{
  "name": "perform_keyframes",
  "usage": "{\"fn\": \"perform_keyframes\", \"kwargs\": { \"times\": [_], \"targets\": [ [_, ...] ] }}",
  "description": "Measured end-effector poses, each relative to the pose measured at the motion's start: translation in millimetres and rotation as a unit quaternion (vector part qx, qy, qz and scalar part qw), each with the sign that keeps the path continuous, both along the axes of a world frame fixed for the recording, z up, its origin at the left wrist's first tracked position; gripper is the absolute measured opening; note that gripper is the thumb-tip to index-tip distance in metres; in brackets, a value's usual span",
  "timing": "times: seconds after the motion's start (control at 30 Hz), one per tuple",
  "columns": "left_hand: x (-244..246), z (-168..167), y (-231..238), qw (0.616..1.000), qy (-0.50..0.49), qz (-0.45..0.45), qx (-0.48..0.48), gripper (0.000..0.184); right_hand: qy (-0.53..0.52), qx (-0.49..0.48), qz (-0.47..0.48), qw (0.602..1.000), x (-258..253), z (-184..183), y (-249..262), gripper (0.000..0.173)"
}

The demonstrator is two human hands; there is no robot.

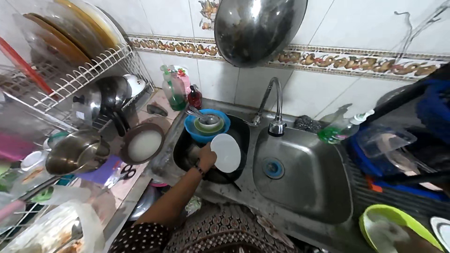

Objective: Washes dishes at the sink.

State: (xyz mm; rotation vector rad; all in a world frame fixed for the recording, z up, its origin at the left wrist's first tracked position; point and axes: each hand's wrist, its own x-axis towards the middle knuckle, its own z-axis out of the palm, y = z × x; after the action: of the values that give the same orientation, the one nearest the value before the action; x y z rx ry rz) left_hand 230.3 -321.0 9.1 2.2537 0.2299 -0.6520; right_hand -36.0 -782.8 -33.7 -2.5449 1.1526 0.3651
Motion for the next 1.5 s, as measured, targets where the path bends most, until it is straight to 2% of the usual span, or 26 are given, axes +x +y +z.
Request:
{"fn": "perform_keyframes", "kwargs": {
  "times": [0.17,0.3,0.37,0.43,0.53,0.63,0.73,0.8,0.9,0.97,1.07,1.17,1.3,1.4,1.5],
  "targets": [
    [1,2,-7,0.998,-0.039,-0.033,0.046,0.055,-0.033,-0.001,-0.017,0.999,0,16,4,0.045],
    [-4,10,-13,0.989,-0.064,-0.080,0.103,0.064,-0.107,-0.018,-0.029,0.994,3,37,19,0.053],
    [-6,9,-16,0.985,-0.070,-0.098,0.123,0.068,-0.164,-0.005,-0.040,0.986,2,50,29,0.056],
    [-7,5,-18,0.983,-0.077,-0.109,0.129,0.073,-0.243,0.013,-0.011,0.970,-4,40,17,0.061],
    [-10,3,-20,0.984,-0.089,-0.113,0.106,0.077,-0.309,0.096,0.002,0.946,7,50,35,0.070],
    [-11,4,-13,0.992,-0.107,-0.066,0.018,0.076,-0.296,0.194,0.028,0.935,34,76,81,0.073],
    [-17,1,-4,0.987,-0.094,0.022,-0.126,0.071,-0.302,0.272,0.057,0.912,75,88,141,0.063],
    [-26,-4,-5,0.972,-0.058,0.073,-0.218,0.061,-0.300,0.287,0.056,0.908,108,97,190,0.053],
    [-44,-12,-8,0.943,-0.029,0.097,-0.317,0.051,-0.268,0.267,0.097,0.921,154,103,251,0.042],
    [-54,-15,-10,0.936,-0.016,0.078,-0.344,0.051,-0.253,0.223,0.150,0.930,183,89,278,0.040],
    [-63,-22,-12,0.920,0.010,0.049,-0.388,0.054,-0.195,0.222,0.197,0.935,211,59,311,0.051],
    [-61,-22,-10,0.917,-0.014,0.060,-0.395,0.054,-0.190,0.248,0.270,0.911,208,38,342,0.053],
    [-48,-26,7,0.924,-0.046,0.063,-0.374,0.054,-0.043,0.265,0.411,0.871,198,56,342,0.050],
    [-45,-29,12,0.920,-0.037,0.061,-0.385,0.053,0.067,0.192,0.479,0.854,201,69,328,0.051],
    [-44,-35,10,0.912,-0.048,0.050,-0.405,0.053,0.011,0.064,0.498,0.865,199,58,323,0.045]
  ]
}}
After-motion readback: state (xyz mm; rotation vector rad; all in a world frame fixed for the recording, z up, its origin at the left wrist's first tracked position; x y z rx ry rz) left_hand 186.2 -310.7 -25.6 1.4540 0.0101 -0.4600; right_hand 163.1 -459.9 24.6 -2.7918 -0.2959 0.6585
